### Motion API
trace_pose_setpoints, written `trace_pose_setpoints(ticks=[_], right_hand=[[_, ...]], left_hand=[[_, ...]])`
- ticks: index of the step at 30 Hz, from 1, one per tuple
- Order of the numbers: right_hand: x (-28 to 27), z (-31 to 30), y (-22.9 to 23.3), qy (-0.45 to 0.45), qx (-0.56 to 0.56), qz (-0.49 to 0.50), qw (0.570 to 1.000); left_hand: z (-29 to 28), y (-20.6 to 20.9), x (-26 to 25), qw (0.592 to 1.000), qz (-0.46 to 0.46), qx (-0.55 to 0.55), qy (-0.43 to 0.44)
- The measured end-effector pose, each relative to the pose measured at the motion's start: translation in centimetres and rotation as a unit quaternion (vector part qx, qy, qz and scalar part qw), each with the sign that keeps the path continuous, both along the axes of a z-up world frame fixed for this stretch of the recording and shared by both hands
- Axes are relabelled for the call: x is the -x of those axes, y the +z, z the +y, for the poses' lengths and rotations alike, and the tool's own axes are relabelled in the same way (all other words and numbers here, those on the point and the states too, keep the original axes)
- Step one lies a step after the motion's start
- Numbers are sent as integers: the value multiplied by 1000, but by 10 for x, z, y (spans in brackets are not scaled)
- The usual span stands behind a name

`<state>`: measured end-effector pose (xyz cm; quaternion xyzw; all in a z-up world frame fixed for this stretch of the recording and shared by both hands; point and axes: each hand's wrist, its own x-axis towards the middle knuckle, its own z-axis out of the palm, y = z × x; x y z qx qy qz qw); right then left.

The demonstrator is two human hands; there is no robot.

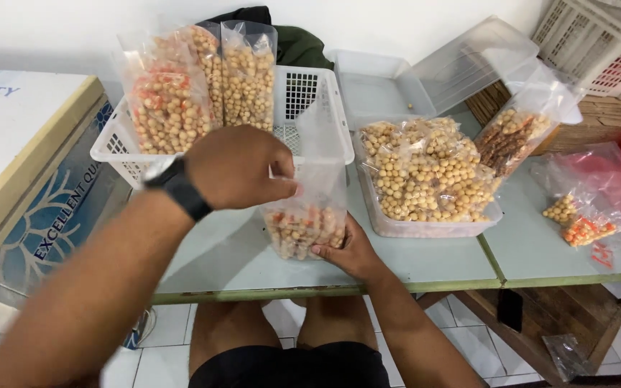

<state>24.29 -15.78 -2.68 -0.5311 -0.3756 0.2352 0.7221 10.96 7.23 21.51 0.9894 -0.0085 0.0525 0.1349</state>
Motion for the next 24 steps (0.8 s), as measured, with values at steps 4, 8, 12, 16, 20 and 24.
trace_pose_setpoints(ticks=[4, 8, 12, 16, 20, 24], right_hand=[[5, -1, 8, -4, 2, -38, 999], [-3, -1, -9, -12, 7, -34, 999], [-12, -1, -29, -26, 9, -9, 1000], [-10, -7, -12, -24, 16, -7, 1000], [-11, -8, -10, -16, 10, -7, 1000], [-10, -4, -13, -16, 2, 16, 1000]], left_hand=[[1, 3, -22, 976, 43, -211, -19], [3, -10, -43, 941, 64, -329, -54], [24, 15, -49, 930, 10, -367, -30], [40, 3, -48, 967, 50, -250, 19], [64, -54, -26, 989, -122, 50, 59], [51, -202, -5, 885, -324, 330, 47]])
